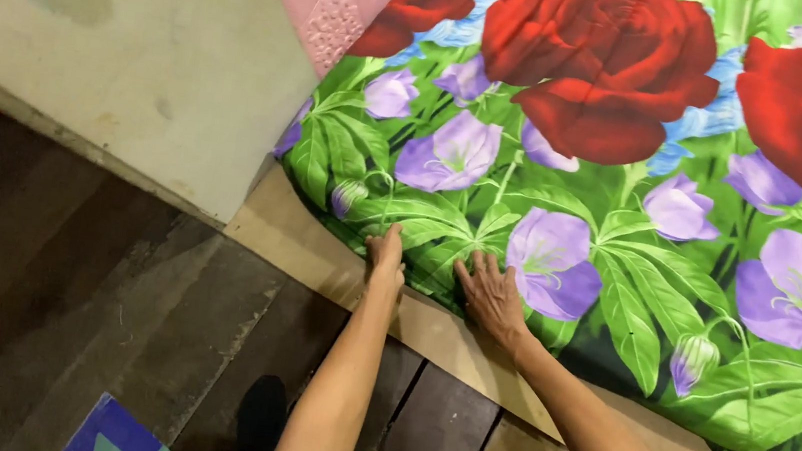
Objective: The person makes a bed by first clearing a pile of blankets and pillows from the mattress. They then unfold a floral bedsheet and spread it over the mattress, smoothing it out and tucking the edges. Finally, they place a pillow on the bed.
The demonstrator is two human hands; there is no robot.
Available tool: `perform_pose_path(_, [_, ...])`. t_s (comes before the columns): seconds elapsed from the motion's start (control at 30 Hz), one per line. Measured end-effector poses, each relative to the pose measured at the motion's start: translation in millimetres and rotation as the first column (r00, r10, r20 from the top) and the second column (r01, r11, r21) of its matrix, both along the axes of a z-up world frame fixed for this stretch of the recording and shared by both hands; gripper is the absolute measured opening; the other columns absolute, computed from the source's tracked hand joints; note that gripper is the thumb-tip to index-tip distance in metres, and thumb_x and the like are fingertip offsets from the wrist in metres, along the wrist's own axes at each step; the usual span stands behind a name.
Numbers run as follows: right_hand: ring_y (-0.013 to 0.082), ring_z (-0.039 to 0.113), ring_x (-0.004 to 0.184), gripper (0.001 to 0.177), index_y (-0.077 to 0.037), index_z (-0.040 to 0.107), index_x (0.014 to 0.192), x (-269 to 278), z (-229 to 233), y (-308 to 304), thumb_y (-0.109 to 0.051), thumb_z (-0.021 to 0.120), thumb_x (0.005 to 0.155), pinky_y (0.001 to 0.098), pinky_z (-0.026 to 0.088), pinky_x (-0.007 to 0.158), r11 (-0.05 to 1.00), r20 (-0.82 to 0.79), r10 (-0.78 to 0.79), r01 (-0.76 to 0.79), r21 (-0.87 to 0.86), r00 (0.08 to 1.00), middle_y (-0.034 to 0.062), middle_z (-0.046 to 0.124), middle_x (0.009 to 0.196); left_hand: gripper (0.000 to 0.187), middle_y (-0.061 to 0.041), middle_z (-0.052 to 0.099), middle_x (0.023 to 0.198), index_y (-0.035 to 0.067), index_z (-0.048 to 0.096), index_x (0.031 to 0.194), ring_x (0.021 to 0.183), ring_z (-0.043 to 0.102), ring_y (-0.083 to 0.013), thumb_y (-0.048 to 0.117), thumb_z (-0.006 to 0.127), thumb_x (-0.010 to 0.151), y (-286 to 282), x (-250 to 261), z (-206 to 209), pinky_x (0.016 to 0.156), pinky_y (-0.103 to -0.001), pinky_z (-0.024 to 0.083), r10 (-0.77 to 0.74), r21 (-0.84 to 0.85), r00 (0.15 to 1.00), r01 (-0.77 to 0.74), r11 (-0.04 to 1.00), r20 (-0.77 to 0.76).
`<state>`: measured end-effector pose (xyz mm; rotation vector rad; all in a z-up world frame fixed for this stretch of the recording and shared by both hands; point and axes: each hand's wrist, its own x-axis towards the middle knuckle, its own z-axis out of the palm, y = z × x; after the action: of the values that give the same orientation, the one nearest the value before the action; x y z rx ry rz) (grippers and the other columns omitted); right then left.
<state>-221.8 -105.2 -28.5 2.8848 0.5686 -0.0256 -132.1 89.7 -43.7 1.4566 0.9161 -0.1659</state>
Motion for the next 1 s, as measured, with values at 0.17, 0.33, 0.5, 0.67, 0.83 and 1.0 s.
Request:
perform_pose_path(0.17, [0.0300,0.050,0.102,0.062,-0.022,0.049,0.128,1.2,-3.4,-4.3,-0.024,0.076,0.071,0.0446,0.046,0.071,0.995,0.259,0.081,-0.095,0.043,0.962,0.0114,0.047,0.118,0.099,-0.030,0.013,0.162,0.001,0.018,0.158,0.150,0.023,-0.0512,0.035,0.076,0.085,-1.5,3.2,26.7,0.111,-0.071,0.036,0.177,-0.233,0.984,-0.181,0.956,-0.040])
perform_pose_path(0.33, [0.0310,0.052,0.117,0.042,-0.027,0.052,0.126,-9.1,27.7,-14.6,-0.025,0.066,0.087,0.0461,0.045,0.084,0.953,0.315,0.287,-0.303,0.002,0.905,0.0141,0.050,0.132,0.108,-0.027,0.013,0.166,0.004,0.019,0.161,0.153,0.025,-0.0444,0.050,0.077,0.082,5.3,20.0,10.5,0.118,-0.064,0.033,0.238,-0.299,0.969,-0.249,0.921,-0.074])
perform_pose_path(0.5, [0.0325,0.020,0.157,0.029,-0.037,0.071,0.118,-23.7,83.4,7.8,-0.032,0.062,0.091,0.0595,0.032,0.115,0.922,0.117,0.328,-0.291,-0.255,0.938,0.0079,0.012,0.173,0.111,-0.025,0.013,0.168,0.005,0.020,0.164,0.157,0.017,-0.0406,0.057,0.072,0.082,3.9,-21.3,178.2,0.125,-0.064,0.018,0.191,-0.300,0.968,-0.232,0.925,-0.161])
perform_pose_path(0.67, [0.0268,0.018,0.159,0.035,-0.030,0.070,0.125,-19.8,82.9,19.2,-0.036,0.060,0.092,0.0614,0.029,0.118,0.929,0.183,0.206,-0.133,-0.345,0.961,0.0032,0.010,0.175,0.106,-0.028,0.048,0.149,0.001,0.043,0.152,0.138,0.050,-0.0464,0.054,0.088,0.072,37.4,35.8,63.0,0.106,-0.071,0.042,0.418,-0.208,0.907,-0.418,0.884,-0.047])
perform_pose_path(0.83, [0.0313,0.015,0.159,0.031,-0.033,0.073,0.119,-19.0,73.5,18.9,-0.038,0.060,0.091,0.0646,0.028,0.117,0.932,0.128,0.184,-0.131,-0.339,0.975,0.0033,0.008,0.175,0.102,-0.029,0.044,0.153,-0.003,0.047,0.150,0.144,0.042,-0.0428,0.059,0.083,0.078,83.0,57.2,56.6,0.112,-0.064,0.037,0.310,-0.124,0.946,-0.298,0.946,0.090])
perform_pose_path(1.0, [0.0341,0.011,0.159,0.030,-0.039,0.074,0.118,-13.4,57.4,19.2,-0.043,0.062,0.091,0.0660,0.027,0.117,0.927,0.083,0.133,-0.094,-0.362,0.988,0.0023,0.004,0.175,0.108,-0.022,0.031,0.165,0.004,0.038,0.157,0.156,0.023,-0.0365,0.074,0.070,0.082,98.6,65.9,61.1,0.125,-0.059,0.019,0.219,-0.206,0.972,-0.199,0.958,0.081])
